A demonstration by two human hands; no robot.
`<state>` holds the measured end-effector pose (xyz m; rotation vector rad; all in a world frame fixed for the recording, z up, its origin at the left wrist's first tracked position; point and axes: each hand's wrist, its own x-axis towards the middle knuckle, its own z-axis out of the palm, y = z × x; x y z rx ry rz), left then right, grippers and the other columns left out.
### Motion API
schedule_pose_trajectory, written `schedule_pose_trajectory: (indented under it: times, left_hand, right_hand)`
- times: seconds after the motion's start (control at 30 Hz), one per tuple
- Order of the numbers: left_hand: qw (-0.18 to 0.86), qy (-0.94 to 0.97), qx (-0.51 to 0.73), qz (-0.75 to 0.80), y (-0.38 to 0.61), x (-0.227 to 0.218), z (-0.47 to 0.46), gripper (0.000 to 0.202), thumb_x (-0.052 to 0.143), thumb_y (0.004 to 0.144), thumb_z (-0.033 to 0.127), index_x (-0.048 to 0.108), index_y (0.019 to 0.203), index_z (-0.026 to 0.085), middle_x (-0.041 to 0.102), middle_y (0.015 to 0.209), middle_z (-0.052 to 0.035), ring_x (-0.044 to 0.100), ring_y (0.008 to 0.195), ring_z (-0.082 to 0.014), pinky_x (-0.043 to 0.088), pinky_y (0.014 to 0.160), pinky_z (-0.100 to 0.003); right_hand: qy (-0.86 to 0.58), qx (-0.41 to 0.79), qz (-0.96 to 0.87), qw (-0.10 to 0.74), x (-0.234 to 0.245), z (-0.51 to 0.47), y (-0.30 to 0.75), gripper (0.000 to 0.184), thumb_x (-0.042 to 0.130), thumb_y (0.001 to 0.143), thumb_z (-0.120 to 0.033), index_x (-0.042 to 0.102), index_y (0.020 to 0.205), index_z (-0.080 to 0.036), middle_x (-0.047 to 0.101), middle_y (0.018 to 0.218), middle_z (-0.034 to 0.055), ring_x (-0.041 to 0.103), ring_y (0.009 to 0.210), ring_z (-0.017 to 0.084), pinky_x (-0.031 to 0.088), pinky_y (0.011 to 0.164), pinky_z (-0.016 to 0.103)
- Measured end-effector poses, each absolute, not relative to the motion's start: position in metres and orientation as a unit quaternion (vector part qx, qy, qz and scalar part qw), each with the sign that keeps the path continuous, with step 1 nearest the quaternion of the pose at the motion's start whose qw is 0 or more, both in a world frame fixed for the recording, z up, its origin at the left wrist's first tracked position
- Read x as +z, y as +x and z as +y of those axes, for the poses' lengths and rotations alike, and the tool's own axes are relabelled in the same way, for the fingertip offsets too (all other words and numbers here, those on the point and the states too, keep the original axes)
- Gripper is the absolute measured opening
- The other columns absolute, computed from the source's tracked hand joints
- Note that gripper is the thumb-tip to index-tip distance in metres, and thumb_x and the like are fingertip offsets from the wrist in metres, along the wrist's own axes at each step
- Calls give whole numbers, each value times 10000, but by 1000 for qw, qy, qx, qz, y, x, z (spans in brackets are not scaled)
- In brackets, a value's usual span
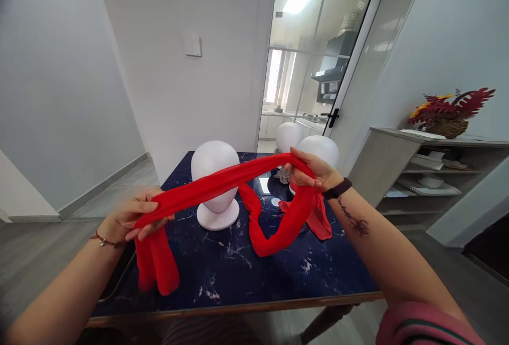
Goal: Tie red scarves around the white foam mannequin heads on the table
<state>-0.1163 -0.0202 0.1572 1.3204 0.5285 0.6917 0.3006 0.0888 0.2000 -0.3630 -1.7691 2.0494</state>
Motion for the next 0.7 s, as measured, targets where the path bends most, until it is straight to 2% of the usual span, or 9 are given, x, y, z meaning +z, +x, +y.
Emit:
schedule_pose_trajectory:
  times: [0.07, 0.17, 0.27, 0.37, 0.43, 0.5, 0.6, 0.7]
  left_hand:
    - [673, 584, 387, 238, -125, 160, -13, 267, 657, 764, 360, 707, 762, 98, 546, 349, -32, 326, 206, -26, 203, 252, -108]
    - [634, 562, 473, 241, -136, 170, 2, 277, 661, 773, 338, 650, 616, 110, 456, 293, 17, 267, 223, 6, 276, 297, -93]
    - [622, 553, 493, 254, -145, 181, 17, 218, 675, 751, 308, 663, 689, 99, 492, 350, 20, 256, 232, 12, 288, 289, -98]
    - [631, 515, 514, 269, -148, 189, 28, 154, 672, 751, 262, 658, 791, 114, 503, 399, 27, 293, 259, 4, 245, 264, -84]
    - [635, 470, 556, 259, -148, 193, 33, 101, 617, 799, 222, 619, 741, 138, 470, 408, 44, 331, 287, -1, 305, 298, -74]
    - [640, 421, 603, 222, -147, 198, 39, 165, 533, 856, 185, 567, 698, 153, 459, 443, 56, 337, 296, 7, 369, 342, -68]
    - [653, 347, 655, 156, -148, 203, 52, 217, 456, 903, 162, 519, 695, 164, 497, 526, 62, 362, 314, 23, 408, 382, -51]
    - [635, 299, 701, 129, -153, 202, 67, 192, 457, 905, 158, 533, 730, 176, 542, 566, 71, 391, 336, 29, 456, 452, -46]
  right_hand:
    - [-139, 732, -637, 199, 196, 97, 302, 527, 250, 943, -538, 597, 799, -167, 429, 309, -81, 252, 178, 24, 189, 271, 105]
    - [-164, 709, -653, 210, 189, 113, 304, 514, 312, 907, -585, 582, 759, -172, 374, 282, -96, 197, 165, 25, 149, 259, 123]
    - [-143, 685, -673, 240, 190, 128, 297, 397, 482, 845, -558, 576, 783, -177, 328, 275, -116, 176, 173, 27, 149, 265, 140]
    - [-106, 678, -669, 286, 200, 136, 280, 266, 553, 832, -459, 575, 842, -194, 302, 312, -131, 189, 218, 22, 204, 309, 133]
    - [-115, 682, -646, 325, 207, 142, 267, 250, 565, 820, -458, 577, 861, -211, 309, 356, -123, 267, 280, 36, 289, 368, 132]
    - [-98, 701, -622, 335, 209, 153, 258, 297, 622, 760, -491, 591, 881, -222, 327, 386, -118, 318, 332, 50, 351, 418, 149]
    - [21, 740, -593, 317, 204, 176, 251, 334, 712, 681, -455, 620, 888, -210, 312, 363, -138, 238, 301, 34, 308, 381, 137]
    - [84, 749, -543, 371, 197, 197, 246, 366, 734, 649, -451, 631, 904, -210, 336, 369, -153, 199, 274, 22, 267, 341, 133]
